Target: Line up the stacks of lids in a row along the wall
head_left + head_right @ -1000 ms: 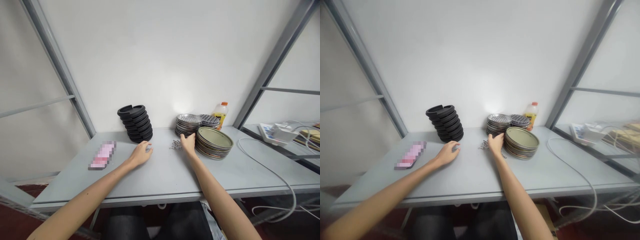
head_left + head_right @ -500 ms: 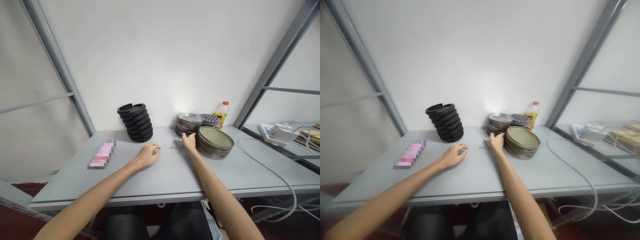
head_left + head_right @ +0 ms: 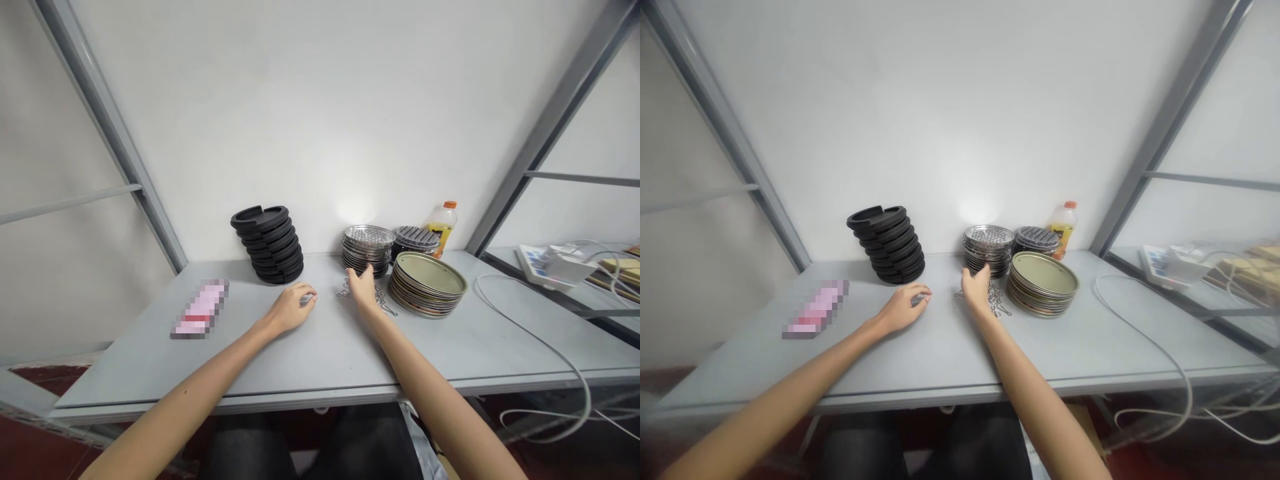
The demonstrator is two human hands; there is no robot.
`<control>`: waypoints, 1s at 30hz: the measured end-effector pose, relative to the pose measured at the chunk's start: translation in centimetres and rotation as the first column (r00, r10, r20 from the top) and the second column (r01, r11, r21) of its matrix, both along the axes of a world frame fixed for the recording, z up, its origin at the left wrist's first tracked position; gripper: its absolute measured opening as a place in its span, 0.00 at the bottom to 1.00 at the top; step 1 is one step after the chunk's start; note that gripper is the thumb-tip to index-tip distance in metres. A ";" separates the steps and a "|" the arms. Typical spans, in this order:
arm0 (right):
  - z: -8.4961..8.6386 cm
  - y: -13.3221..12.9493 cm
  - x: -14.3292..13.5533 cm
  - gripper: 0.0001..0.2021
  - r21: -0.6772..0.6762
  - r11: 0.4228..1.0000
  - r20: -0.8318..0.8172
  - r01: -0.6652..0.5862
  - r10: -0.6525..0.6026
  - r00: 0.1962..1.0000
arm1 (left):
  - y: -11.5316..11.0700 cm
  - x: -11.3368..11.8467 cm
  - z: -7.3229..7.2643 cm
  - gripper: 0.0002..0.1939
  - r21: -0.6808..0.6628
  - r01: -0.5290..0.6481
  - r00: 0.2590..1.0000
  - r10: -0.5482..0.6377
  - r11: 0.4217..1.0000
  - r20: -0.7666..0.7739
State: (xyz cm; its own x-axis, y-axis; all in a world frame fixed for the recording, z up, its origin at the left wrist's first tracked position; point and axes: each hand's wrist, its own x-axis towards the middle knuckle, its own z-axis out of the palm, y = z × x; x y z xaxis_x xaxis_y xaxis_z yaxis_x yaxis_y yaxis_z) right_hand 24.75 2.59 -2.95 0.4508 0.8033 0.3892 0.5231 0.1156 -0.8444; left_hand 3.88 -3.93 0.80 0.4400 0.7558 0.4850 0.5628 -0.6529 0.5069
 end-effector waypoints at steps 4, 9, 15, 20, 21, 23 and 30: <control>0.8 -0.3 0.5 0.37 -0.030 0.994 -0.072 0.103 -0.105 0.992 | -0.1 -0.3 -0.4 0.11 0.002 -0.060 0.996 0.060 0.998 0.059; 1.4 0.6 2.0 0.34 -0.038 0.984 -0.138 0.174 -0.178 0.974 | -0.3 -0.7 -1.2 0.10 -0.022 -0.089 0.993 0.090 0.996 0.081; 1.3 3.0 3.4 0.36 -0.082 0.965 -0.234 0.248 -0.260 0.937 | -1.0 -0.6 -1.4 0.10 -0.055 -0.061 0.995 0.065 0.997 0.077; 1.7 4.6 4.1 0.36 -0.112 0.954 -0.282 0.278 -0.299 0.912 | -2.0 -0.8 -1.1 0.10 -0.051 -0.040 0.997 0.044 0.998 0.067; 1.7 4.8 4.2 0.36 -0.120 0.951 -0.289 0.284 -0.307 0.907 | -2.2 -0.8 -1.1 0.10 -0.047 -0.033 0.998 0.036 0.998 0.058; 1.6 5.0 4.4 0.36 -0.132 0.949 -0.295 0.286 -0.313 0.903 | -2.4 -0.9 -1.0 0.10 -0.040 -0.010 0.999 0.011 0.999 0.033; 0.6 5.0 4.3 0.32 -0.142 0.944 -0.244 0.298 -0.325 0.914 | -2.3 -0.8 -1.1 0.10 -0.038 0.021 1.000 -0.021 0.999 0.005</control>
State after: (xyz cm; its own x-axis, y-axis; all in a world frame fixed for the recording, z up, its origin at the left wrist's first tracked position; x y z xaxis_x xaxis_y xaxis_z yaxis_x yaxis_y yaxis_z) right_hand 29.08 7.64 -2.31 0.7590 0.6338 0.1490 0.2786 -0.1094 -0.9542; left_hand 3.12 -6.25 -0.30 0.4534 0.7645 0.4583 0.5469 -0.6446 0.5342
